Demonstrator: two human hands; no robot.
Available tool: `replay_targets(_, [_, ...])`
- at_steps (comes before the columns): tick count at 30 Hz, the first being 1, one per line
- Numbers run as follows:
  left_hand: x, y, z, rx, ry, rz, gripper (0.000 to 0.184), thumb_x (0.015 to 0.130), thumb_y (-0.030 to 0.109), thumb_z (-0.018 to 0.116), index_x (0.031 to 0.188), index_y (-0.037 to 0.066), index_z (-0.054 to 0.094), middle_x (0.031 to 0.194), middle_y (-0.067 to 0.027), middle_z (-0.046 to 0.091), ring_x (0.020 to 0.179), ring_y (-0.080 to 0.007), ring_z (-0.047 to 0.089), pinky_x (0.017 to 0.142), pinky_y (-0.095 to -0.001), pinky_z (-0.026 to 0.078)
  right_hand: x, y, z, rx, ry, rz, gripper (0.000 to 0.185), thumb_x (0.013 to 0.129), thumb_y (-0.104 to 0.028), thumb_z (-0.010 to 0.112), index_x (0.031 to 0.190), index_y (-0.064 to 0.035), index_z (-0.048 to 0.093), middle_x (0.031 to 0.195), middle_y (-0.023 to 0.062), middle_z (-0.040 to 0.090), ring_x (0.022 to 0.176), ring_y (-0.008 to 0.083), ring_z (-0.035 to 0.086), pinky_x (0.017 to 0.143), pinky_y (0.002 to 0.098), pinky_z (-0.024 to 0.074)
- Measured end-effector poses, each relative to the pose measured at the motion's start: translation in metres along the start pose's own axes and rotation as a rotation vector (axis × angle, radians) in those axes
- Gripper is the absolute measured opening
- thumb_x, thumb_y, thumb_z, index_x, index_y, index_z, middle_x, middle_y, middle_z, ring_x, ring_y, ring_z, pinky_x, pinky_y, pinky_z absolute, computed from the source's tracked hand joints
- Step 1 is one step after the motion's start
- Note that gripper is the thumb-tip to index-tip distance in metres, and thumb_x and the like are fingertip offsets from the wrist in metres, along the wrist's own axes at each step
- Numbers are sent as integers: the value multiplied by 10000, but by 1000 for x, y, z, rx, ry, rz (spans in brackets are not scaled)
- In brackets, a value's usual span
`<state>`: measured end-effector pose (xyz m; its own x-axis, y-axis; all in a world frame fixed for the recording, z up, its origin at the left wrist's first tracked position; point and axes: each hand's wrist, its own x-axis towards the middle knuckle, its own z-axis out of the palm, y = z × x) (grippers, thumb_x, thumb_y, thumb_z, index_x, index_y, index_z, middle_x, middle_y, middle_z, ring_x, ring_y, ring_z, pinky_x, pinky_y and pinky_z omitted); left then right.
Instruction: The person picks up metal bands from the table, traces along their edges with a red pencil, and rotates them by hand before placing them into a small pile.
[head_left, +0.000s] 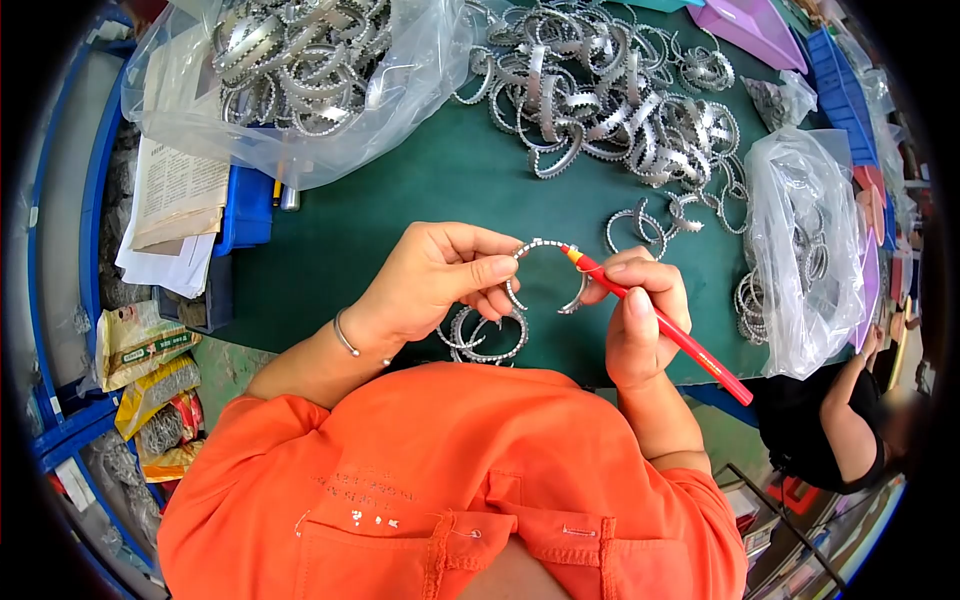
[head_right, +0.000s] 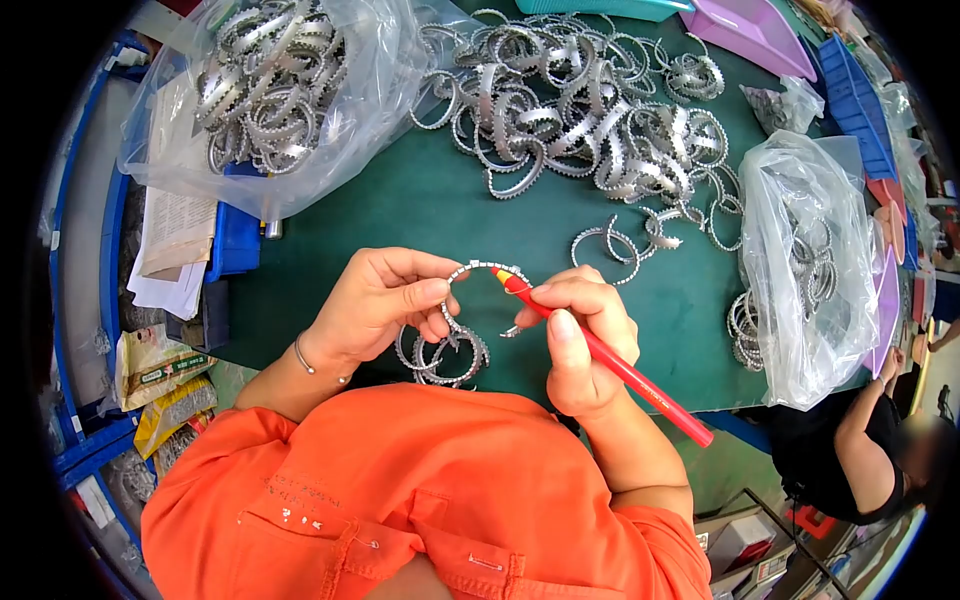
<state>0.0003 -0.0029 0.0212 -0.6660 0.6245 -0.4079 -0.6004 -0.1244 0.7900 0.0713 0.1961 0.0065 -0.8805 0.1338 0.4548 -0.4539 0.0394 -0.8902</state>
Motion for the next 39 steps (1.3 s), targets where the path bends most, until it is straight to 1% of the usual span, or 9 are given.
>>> replay_targets(4, [-1,1,2,37,7,35,218,829,54,576,1008,-70,571,775,-113,616,638,-142,615,567,-235,528,5,-1,6,-261,109,52,176,852,-28,417,981,47,511,780,105,561,671,162,529,622,267,430])
replay_targets(9, [-4,1,5,128,28,81,219,821,23,575,1020,-66,573,811,-107,607,672,-142,615,592,-235,529,13,-4,8,-284,106,377,160,898,-120,477,978,-2,551,776,52,534,631,80,488,563,195,403])
replay_targets(11, [-4,-3,7,225,36,254,214,812,-4,573,1019,-56,583,853,-88,590,705,-134,611,625,-232,525,15,-7,5,-115,-12,637,173,900,-144,484,959,3,554,720,32,538,581,80,494,524,196,403])
replay_targets(20, [-3,-2,7,513,15,505,215,782,-61,579,995,-39,601,854,-79,562,760,-141,599,681,-236,510,15,-5,2,0,13,659,172,884,-144,517,975,-5,563,757,39,578,627,81,559,534,192,439])
replay_targets(24, [1,-4,3,571,34,553,180,779,-77,571,953,-48,607,912,-90,550,843,-161,593,733,-254,506,15,0,-5,70,0,444,176,816,-29,582,983,13,549,937,92,550,772,128,576,659,231,487])
replay_targets(26, [2,-7,-1,393,16,544,222,768,-109,561,983,-53,579,1012,-105,515,931,-199,580,783,-283,505,16,-2,-6,122,-37,338,259,740,56,632,980,24,538,1070,133,496,890,183,572,743,269,502])
replay_targets(29, [1,-5,7,176,67,491,299,753,-141,552,1039,-56,534,1084,-110,473,977,-231,569,810,-304,509,17,-9,-2,80,-32,286,276,720,57,649,969,21,536,1081,142,498,891,195,579,753,273,506])
replay_targets(33, [1,-5,7,158,51,431,352,739,-162,552,1069,-50,502,1088,-111,465,991,-241,565,830,-305,505,16,-9,1,-166,-41,-14,318,655,51,699,933,-7,554,1036,176,545,843,224,600,694,289,514])
replay_targets(39, [5,-13,3,237,22,557,321,724,-174,556,1020,-57,518,1056,-124,482,919,-207,576,814,-294,507,20,-19,9,-228,-70,-157,331,613,57,722,897,-11,565,939,171,593,767,234,608,652,297,513])
